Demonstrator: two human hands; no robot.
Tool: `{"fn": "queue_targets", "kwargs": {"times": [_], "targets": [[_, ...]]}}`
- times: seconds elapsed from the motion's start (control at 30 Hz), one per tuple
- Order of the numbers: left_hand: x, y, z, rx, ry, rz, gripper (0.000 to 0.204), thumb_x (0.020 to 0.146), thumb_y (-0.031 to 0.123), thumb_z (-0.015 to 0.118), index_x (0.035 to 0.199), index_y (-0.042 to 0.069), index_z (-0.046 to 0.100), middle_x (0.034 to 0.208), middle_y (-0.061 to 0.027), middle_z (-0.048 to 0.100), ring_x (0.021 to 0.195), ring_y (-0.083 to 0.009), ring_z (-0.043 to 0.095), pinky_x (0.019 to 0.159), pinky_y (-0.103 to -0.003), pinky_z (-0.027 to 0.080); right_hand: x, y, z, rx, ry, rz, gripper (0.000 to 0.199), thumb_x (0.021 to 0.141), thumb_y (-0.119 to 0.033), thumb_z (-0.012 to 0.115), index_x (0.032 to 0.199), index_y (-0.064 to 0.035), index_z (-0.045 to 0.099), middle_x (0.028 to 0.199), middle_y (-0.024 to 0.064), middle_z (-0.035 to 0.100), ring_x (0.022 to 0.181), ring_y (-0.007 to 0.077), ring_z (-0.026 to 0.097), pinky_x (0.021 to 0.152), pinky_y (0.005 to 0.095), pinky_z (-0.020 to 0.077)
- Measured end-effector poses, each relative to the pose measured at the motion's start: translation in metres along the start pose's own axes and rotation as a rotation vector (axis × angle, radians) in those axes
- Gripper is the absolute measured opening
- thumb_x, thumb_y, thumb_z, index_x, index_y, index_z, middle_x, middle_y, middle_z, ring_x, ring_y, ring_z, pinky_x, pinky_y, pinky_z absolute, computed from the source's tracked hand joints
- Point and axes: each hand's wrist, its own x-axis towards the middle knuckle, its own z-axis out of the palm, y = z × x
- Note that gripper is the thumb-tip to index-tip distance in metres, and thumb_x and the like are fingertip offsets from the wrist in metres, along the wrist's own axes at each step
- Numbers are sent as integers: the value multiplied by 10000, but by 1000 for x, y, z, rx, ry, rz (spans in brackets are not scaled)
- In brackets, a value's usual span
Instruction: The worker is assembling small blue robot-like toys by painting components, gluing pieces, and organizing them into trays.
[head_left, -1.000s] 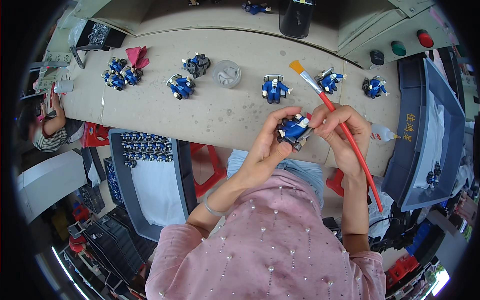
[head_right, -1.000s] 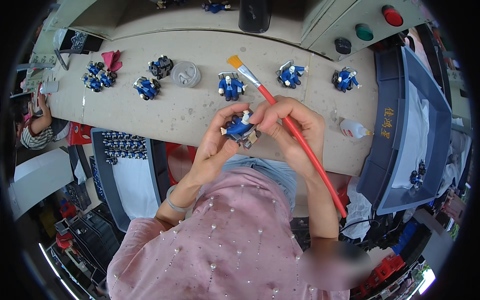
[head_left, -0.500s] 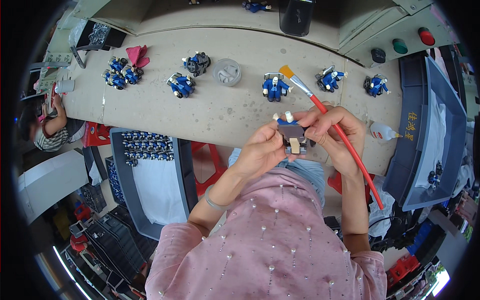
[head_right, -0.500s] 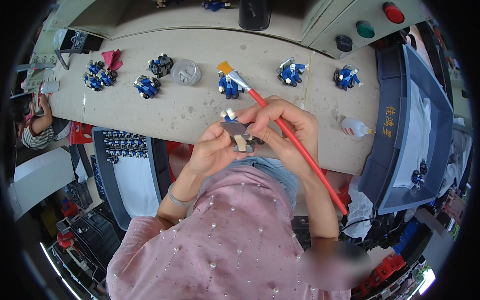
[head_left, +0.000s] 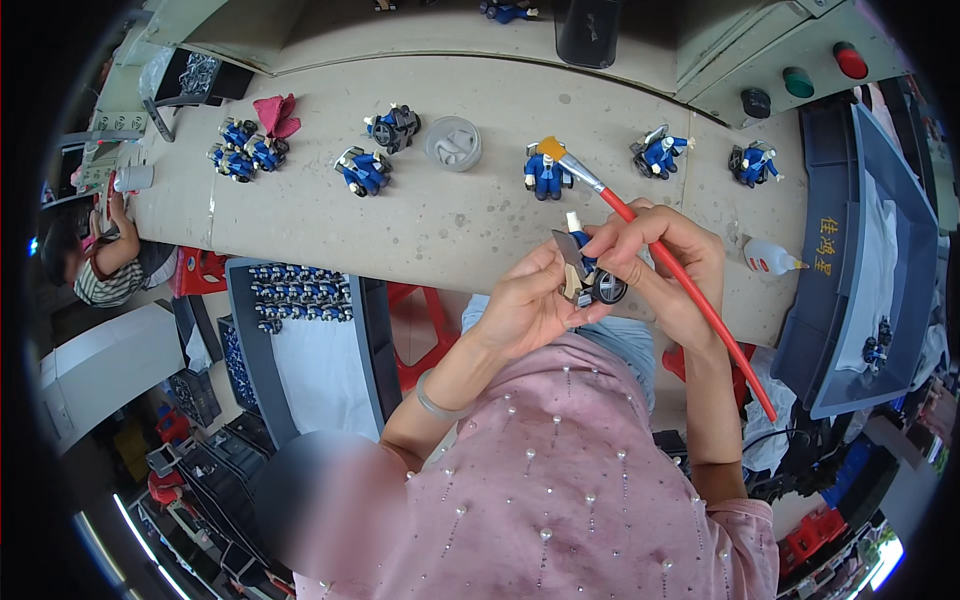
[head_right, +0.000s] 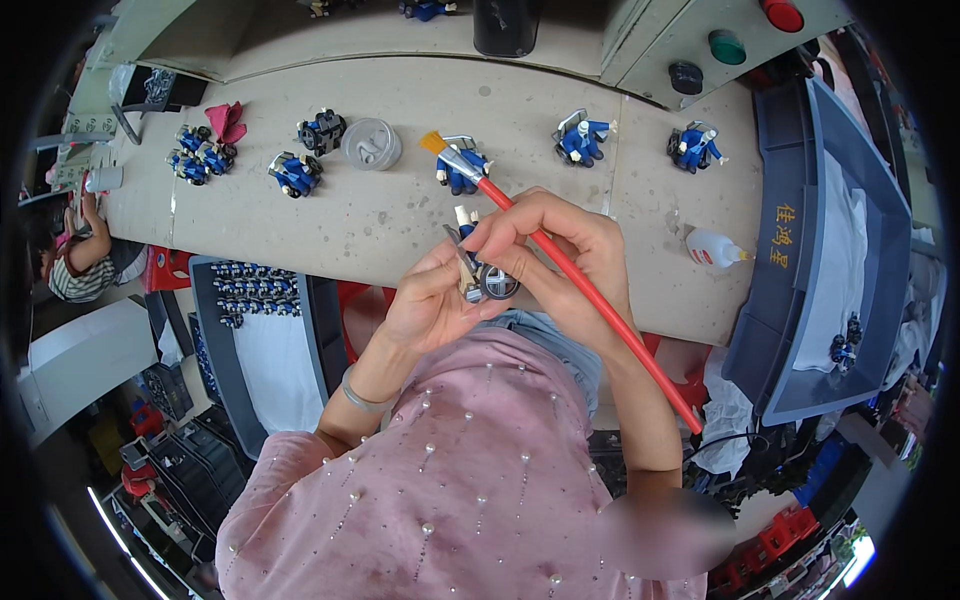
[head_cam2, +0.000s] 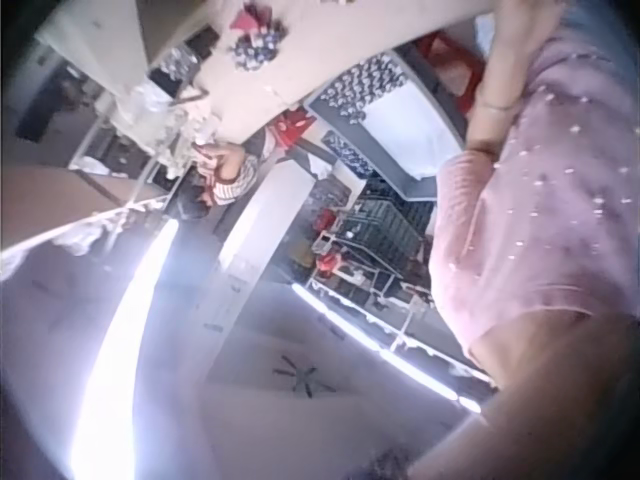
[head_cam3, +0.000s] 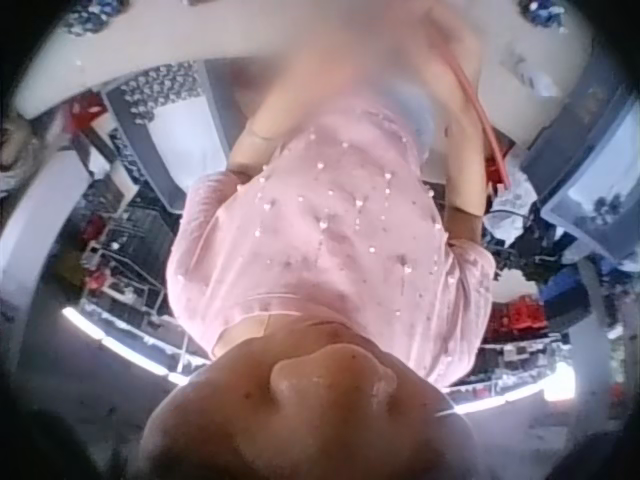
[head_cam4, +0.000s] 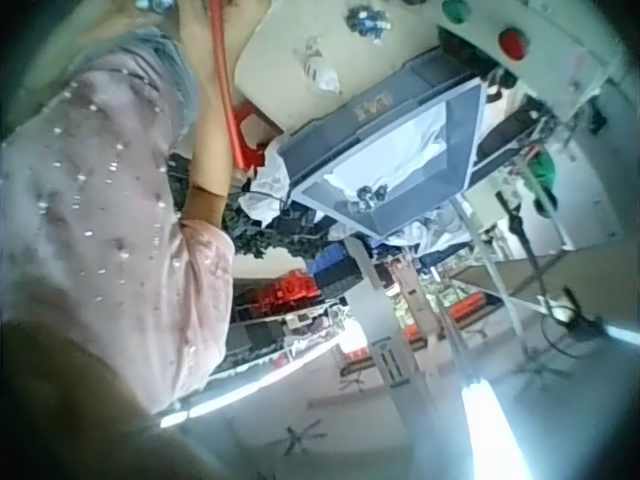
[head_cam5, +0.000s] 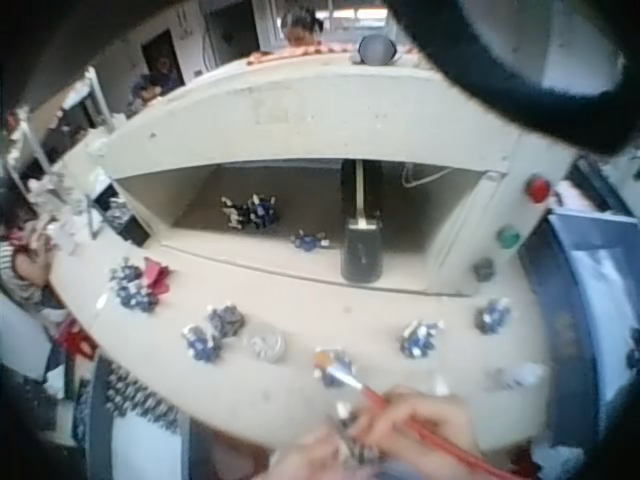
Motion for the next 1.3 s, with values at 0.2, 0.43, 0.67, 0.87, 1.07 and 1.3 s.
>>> {"fn": "queue_targets", "kwargs": {"times": [0.2,0.43,0.67,0.87,1.07,1.3], "targets": [[-2,2,8,5,60,-15,443,961,249,438,1316,7,332,1086,-137,535,872,-212,560,696,-301,439,-2,-2,-4,-24,63,56,90,777,74,644,813,8,595,853,105,651,821,141,619,764,269,494],[-3,3,8,83,-59,-23,533,938,306,494,1335,2,310,1137,-192,529,971,-290,569,757,-333,456,-1,-5,-10,-46,98,55,97,770,74,646,811,4,592,858,109,652,821,138,615,768,269,496],[-3,7,15,-9,-137,-35,555,945,350,468,1354,18,297,1157,-208,530,990,-314,568,774,-350,473,0,-5,-6,-51,149,82,64,812,49,610,865,14,597,865,103,654,823,139,614,787,270,485],[-1,11,18,-264,-16,-62,510,951,305,470,1363,38,332,1190,-187,481,1010,-252,508,809,-318,446,-2,-17,-12,-142,260,-56,271,930,-170,522,1069,51,598,853,99,657,793,144,611,727,273,473],[0,6,6,-439,-74,-38,535,965,365,420,1344,0,321,1218,-192,481,1066,-292,533,909,-356,470,-12,-39,-7,-310,244,-251,463,882,-388,580,966,60,661,791,129,638,712,180,593,635,275,452],[1,5,10,-404,-2,-4,536,946,383,448,1300,-13,375,1207,-199,495,1080,-301,534,891,-345,491,-15,-39,-1,-492,211,-315,423,879,-377,587,850,38,664,715,104,608,638,174,561,578,263,409]]}}
